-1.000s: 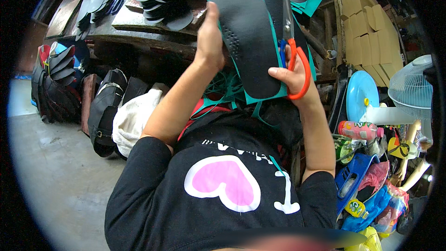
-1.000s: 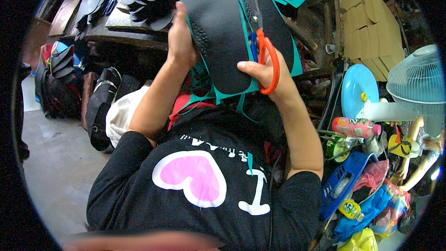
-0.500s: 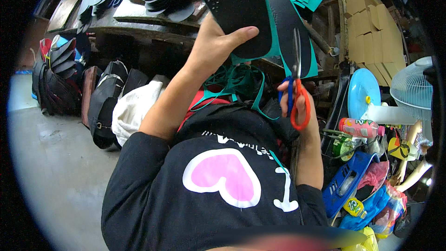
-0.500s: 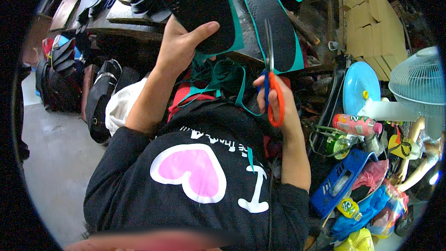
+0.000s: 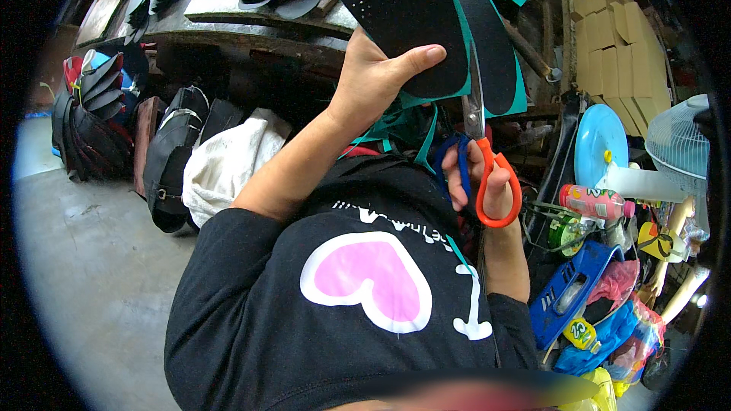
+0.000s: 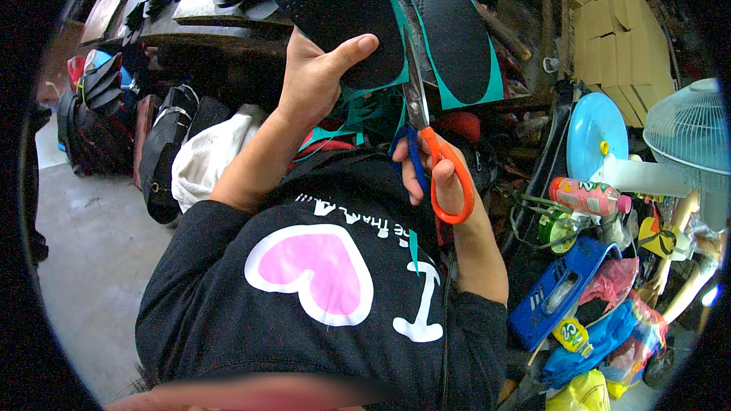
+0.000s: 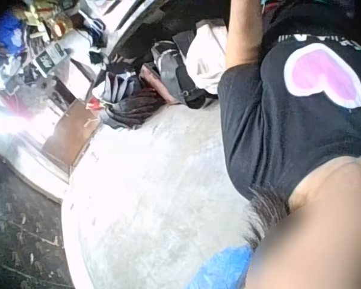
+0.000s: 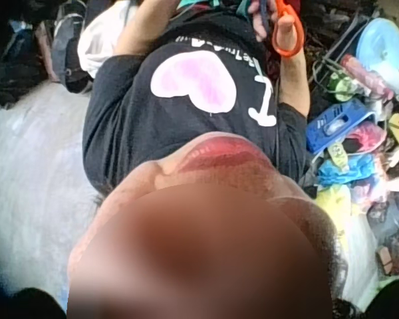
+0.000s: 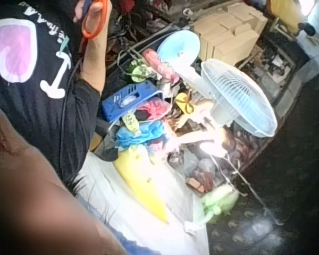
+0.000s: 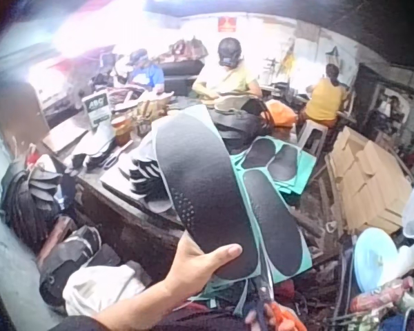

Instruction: The person uses red-handled scissors to cut black shoe insoles from a green backing sheet. They repeatedly trim the edges of each insole, flip them over, and place the finished pieces on a nearby pile. The process is repeated for multiple insoles throughout the clip.

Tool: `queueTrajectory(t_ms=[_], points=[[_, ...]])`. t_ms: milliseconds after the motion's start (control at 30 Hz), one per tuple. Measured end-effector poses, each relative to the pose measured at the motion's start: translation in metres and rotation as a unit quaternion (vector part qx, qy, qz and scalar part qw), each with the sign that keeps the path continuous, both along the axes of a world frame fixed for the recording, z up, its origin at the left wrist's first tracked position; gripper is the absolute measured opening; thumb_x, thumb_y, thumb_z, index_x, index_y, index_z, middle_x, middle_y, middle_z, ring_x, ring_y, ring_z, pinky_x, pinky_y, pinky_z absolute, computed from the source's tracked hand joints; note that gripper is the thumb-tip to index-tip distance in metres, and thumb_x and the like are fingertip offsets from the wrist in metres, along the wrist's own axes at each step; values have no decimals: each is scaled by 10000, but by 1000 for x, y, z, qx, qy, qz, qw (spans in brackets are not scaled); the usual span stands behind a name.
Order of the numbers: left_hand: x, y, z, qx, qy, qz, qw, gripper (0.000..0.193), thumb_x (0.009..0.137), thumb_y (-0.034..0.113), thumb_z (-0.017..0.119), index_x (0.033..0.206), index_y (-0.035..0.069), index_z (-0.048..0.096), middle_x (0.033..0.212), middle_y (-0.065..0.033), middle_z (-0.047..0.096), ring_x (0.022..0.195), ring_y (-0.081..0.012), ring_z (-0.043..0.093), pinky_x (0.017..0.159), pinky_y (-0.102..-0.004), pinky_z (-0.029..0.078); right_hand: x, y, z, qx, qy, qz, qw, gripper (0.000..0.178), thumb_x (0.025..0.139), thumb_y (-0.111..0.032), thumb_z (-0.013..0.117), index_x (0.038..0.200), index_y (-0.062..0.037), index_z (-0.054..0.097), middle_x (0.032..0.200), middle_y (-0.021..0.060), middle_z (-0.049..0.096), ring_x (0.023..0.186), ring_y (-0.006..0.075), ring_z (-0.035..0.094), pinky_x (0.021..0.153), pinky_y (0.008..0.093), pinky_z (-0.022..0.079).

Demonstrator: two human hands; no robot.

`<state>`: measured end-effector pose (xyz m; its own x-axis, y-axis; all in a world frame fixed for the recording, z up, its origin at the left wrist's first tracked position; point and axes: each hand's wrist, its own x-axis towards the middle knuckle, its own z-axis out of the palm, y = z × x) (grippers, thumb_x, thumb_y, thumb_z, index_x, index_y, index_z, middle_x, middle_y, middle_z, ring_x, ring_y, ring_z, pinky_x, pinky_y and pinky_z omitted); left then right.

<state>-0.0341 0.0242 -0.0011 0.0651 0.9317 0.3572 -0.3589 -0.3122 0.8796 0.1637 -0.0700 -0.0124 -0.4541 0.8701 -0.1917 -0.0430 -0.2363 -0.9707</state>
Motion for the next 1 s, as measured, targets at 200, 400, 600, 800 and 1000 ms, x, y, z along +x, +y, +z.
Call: queueTrajectory(t_ms=[200,400,600,800,1000], points=[[0,-1,-5,-38,2,-38,999,364,801,150,723,1084,-4,554,990,-120,651,869,-181,654,768,-298,549,3,0,3,1,-9,-15,1000,944,628,-889,401,922,2,511,484,-12,450,374,64,411,373,189,343],[11,-13,-9,-55,27,-99,993,444,773,126,744,1137,-18,533,1042,-124,631,953,-197,623,856,-324,509,-15,-3,-3,42,12,-100,994,1017,612,-930,262,952,2,487,531,-14,449,402,62,430,375,178,377],[10,-16,-9,-101,-17,-134,986,415,781,65,720,1145,-19,540,1038,-98,631,922,-176,618,847,-328,507,7,-1,1,-13,13,25,999,1027,635,-906,337,1055,19,482,703,43,517,479,83,459,427,209,390],[11,-20,-11,-110,10,-203,973,446,767,96,743,1147,-17,540,1035,-90,630,924,-181,612,837,-325,500,-10,0,1,47,14,-62,997,1005,651,-908,252,1007,1,488,591,23,481,435,67,452,411,191,404],[8,-22,-11,-139,-12,-203,969,515,763,180,752,1183,-4,516,1114,-114,597,1032,-199,577,890,-338,473,-2,-1,-1,5,24,-76,997,909,671,-868,389,928,-5,518,476,-12,434,349,64,395,349,193,354]])
